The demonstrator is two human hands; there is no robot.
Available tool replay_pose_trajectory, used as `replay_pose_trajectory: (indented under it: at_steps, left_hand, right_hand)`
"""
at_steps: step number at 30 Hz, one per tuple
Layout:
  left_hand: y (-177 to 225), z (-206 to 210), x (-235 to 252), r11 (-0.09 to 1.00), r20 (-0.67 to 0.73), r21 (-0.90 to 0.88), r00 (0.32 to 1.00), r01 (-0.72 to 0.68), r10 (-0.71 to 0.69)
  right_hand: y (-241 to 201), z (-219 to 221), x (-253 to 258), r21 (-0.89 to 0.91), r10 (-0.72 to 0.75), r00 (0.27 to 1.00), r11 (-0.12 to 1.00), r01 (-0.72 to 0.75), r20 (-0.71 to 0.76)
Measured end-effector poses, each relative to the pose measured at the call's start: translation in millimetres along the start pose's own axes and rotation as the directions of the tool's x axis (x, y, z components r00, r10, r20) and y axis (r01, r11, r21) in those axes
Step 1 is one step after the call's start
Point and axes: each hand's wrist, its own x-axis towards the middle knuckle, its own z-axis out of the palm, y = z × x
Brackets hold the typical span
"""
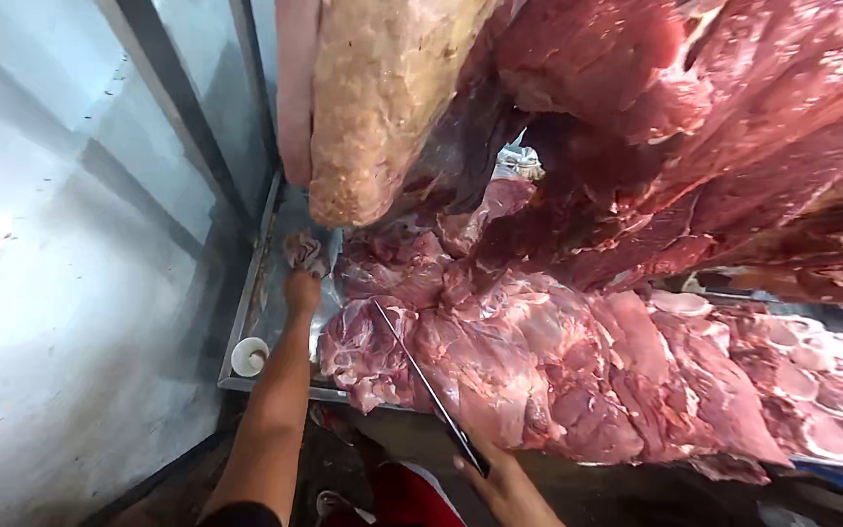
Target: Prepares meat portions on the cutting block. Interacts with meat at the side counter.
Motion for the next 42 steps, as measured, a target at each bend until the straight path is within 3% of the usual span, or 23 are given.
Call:
replay_pose_trajectory:
  at_steps: [3,7,10,14,17,20,23,25,27,33,36,40,42]
  left_hand:
    - [6,22,38,0.992,-0.016,0.122,0.999,0.030,-0.028]
    - [26,-4,26,0.977,-0.021,-0.015,0.977,-0.213,0.213]
    - [54,-59,-29,0.938,0.029,-0.109,0.942,-0.329,0.334]
    - [73,-102,-115,0.923,-0.004,-0.187,0.940,-0.336,0.341]
    - [56,-93,-173,0.938,-0.018,-0.181,0.955,-0.294,0.296]
    - [-3,-43,-202,0.973,0.069,-0.072,0.972,-0.220,0.225]
    - [-43,5,-213,0.949,0.220,-0.313,0.975,0.035,0.037]
    - [-41,24,-216,0.791,0.264,-0.587,0.964,0.173,-0.015]
    - [-29,34,-215,0.641,0.294,-0.725,0.955,0.252,-0.043]
    - [-3,42,-213,0.831,0.322,-0.497,0.943,0.248,-0.089]
    - [4,48,-211,0.794,0.367,-0.531,0.925,0.296,-0.099]
    - [9,55,-185,0.789,0.291,-0.568,0.954,0.234,-0.074]
    - [11,54,-180,0.768,0.322,-0.576,0.941,0.282,-0.104]
  right_hand:
    - [14,1,-14,-0.021,0.133,0.991,0.991,-0.133,-0.007]
    - [41,10,-13,-0.050,0.137,0.990,0.989,-0.138,-0.015]
    - [32,19,20,-0.115,0.063,0.991,0.992,-0.049,0.120]
    - [-33,39,96,-0.257,0.070,0.974,0.966,-0.012,0.217]
    - [-73,50,132,-0.261,0.105,0.992,0.962,-0.082,0.075]
    - [-87,58,135,-0.232,0.146,0.987,0.960,-0.158,-0.069]
    - [-72,73,134,-0.297,0.124,0.987,0.943,-0.150,-0.106]
    - [-67,83,132,-0.344,0.090,0.990,0.931,-0.121,-0.105]
    - [-65,96,125,-0.359,0.069,0.994,0.928,-0.096,-0.087]
    - [-61,111,103,-0.427,0.028,0.997,0.903,-0.053,-0.066]
    - [-59,104,97,-0.433,0.086,0.995,0.896,-0.098,-0.047]
    - [-60,96,83,-0.445,0.116,0.991,0.886,-0.130,-0.059]
    - [-61,91,79,-0.467,0.132,0.989,0.872,-0.146,-0.062]
